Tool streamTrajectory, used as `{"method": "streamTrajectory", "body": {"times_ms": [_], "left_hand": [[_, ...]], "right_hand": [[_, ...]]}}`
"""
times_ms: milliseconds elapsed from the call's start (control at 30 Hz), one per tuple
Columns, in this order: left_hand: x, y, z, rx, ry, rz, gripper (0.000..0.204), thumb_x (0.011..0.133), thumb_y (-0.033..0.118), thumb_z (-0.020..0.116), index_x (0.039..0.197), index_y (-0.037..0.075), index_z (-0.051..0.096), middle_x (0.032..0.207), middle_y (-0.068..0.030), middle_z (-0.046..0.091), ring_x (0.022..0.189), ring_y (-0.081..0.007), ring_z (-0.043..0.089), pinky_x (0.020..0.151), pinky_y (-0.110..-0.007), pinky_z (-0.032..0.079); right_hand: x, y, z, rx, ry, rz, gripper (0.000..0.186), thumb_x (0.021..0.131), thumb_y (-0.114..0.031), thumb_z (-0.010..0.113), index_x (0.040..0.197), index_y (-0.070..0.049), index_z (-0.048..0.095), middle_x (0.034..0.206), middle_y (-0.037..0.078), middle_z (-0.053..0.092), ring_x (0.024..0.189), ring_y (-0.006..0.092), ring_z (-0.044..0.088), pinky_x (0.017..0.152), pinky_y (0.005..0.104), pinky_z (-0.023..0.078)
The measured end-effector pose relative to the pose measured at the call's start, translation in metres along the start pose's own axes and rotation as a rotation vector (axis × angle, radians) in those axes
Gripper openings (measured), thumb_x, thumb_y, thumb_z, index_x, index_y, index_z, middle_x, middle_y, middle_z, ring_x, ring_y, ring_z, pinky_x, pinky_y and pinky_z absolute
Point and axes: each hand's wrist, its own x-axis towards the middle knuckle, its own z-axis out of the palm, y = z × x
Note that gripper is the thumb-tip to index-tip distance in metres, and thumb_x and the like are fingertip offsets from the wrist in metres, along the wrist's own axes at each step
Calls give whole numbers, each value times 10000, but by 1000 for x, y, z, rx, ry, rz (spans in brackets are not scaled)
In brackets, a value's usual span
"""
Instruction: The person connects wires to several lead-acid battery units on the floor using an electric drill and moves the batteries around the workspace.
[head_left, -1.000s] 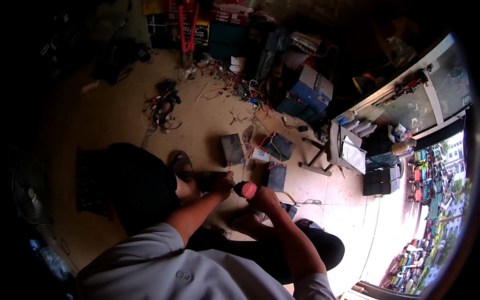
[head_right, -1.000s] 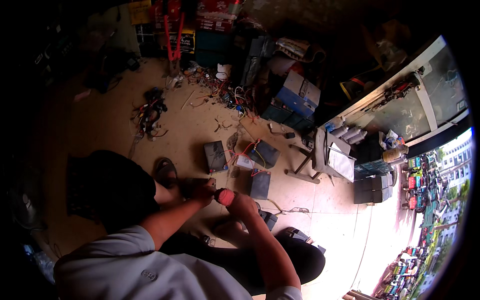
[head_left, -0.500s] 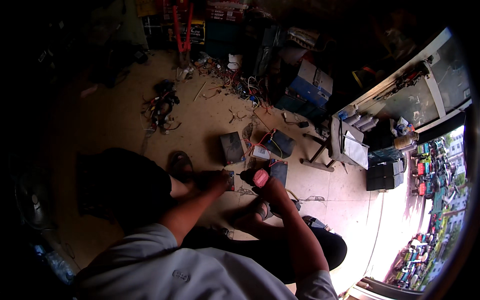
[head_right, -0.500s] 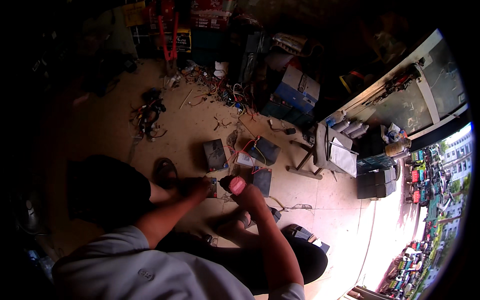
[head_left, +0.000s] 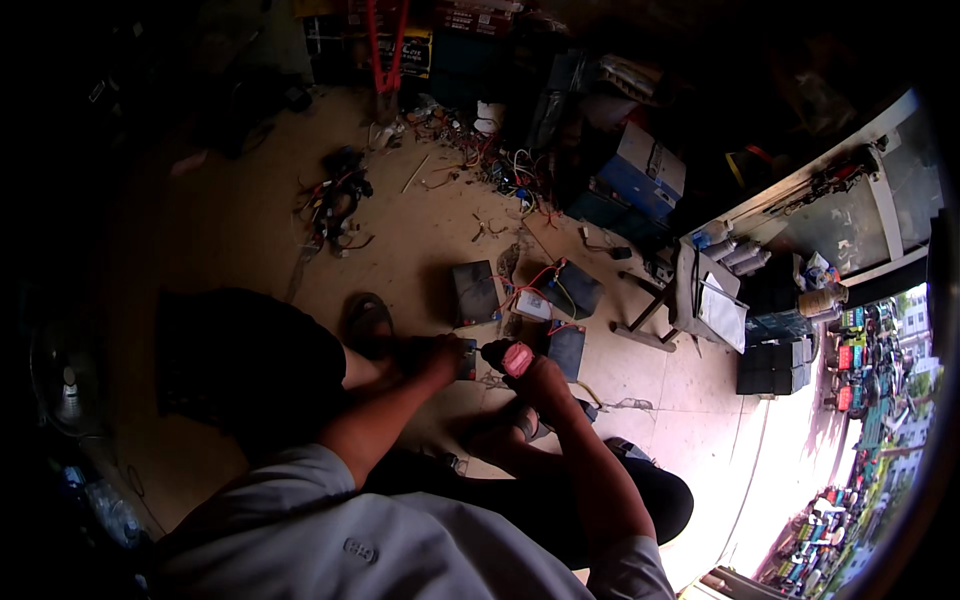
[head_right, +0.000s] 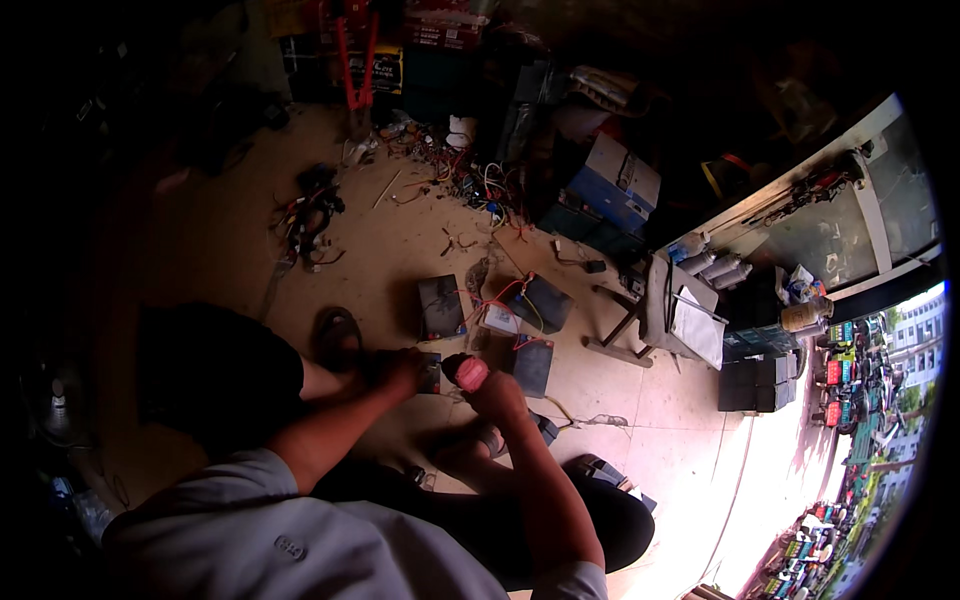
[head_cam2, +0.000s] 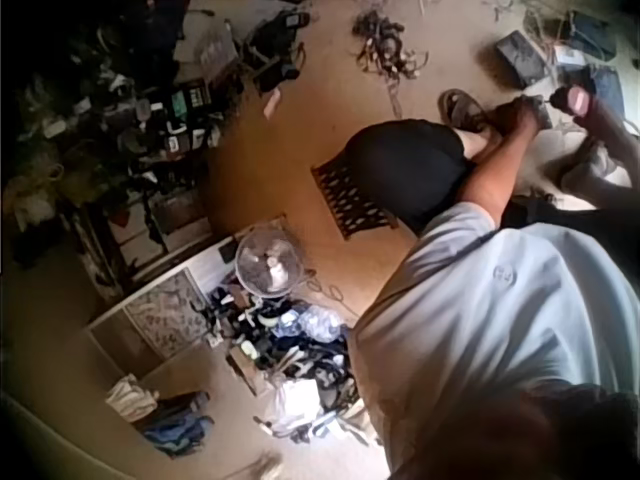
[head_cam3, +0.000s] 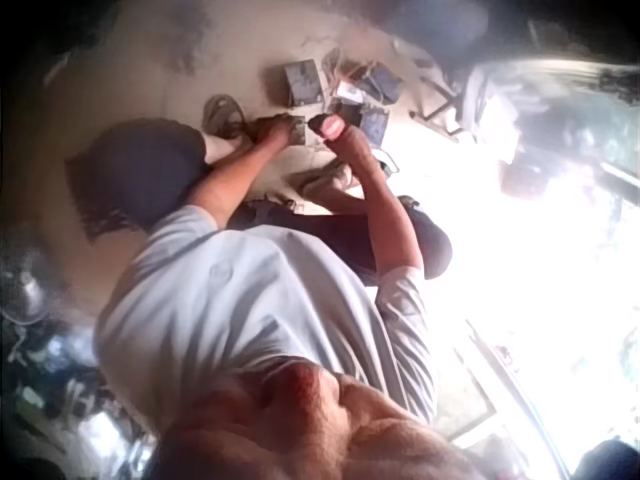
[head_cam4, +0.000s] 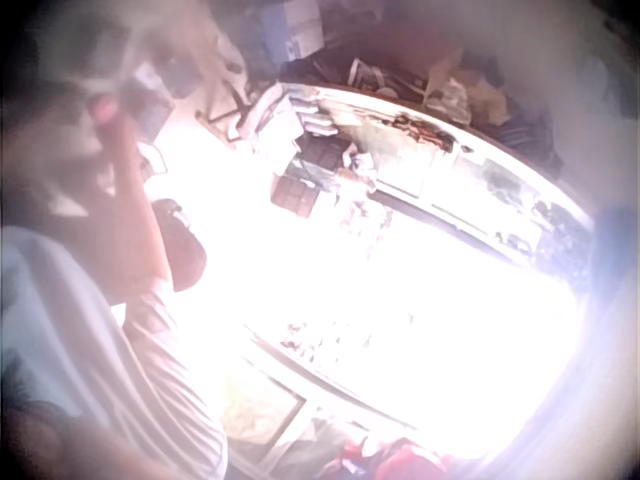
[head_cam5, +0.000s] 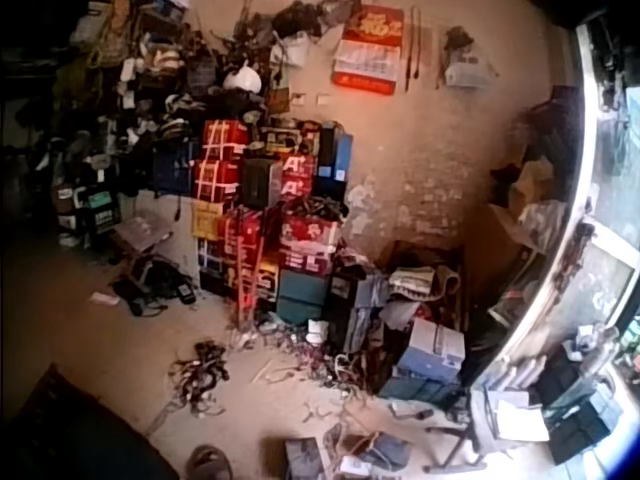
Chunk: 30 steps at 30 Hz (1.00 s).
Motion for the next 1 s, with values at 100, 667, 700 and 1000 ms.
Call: {"method": "streamTrajectory", "body": {"times_ms": [100,667,700,1000], "left_hand": [[-1,4,-5,9,-24,-31,291,875,203,691,1098,17,662,1130,-203,632,1080,-392,608,948,-505,502],[-2,-7,2,-59,42,-43,349,814,226,734,1082,25,635,1152,-218,613,1100,-406,588,935,-525,493],[-2,-1,-6,-33,42,-37,321,823,220,724,1070,30,648,1133,-203,634,1079,-390,615,916,-521,510],[-3,12,-37,-28,23,-25,326,802,276,746,1036,60,679,1008,-185,677,982,-384,665,831,-536,513]], "right_hand": [[-4,-22,-17,-35,-94,78,370,858,-304,787,1155,-103,693,1025,189,740,993,404,698,791,468,585],[20,-56,-26,-353,-106,-147,172,849,-234,723,949,-94,714,882,166,742,865,398,722,735,460,593],[22,-61,-30,-453,-111,-198,159,844,-234,714,903,-87,713,852,173,737,843,398,724,724,463,594],[37,-65,-33,-248,-70,-106,133,836,-181,624,839,-100,730,858,169,743,838,360,747,729,461,610]]}}
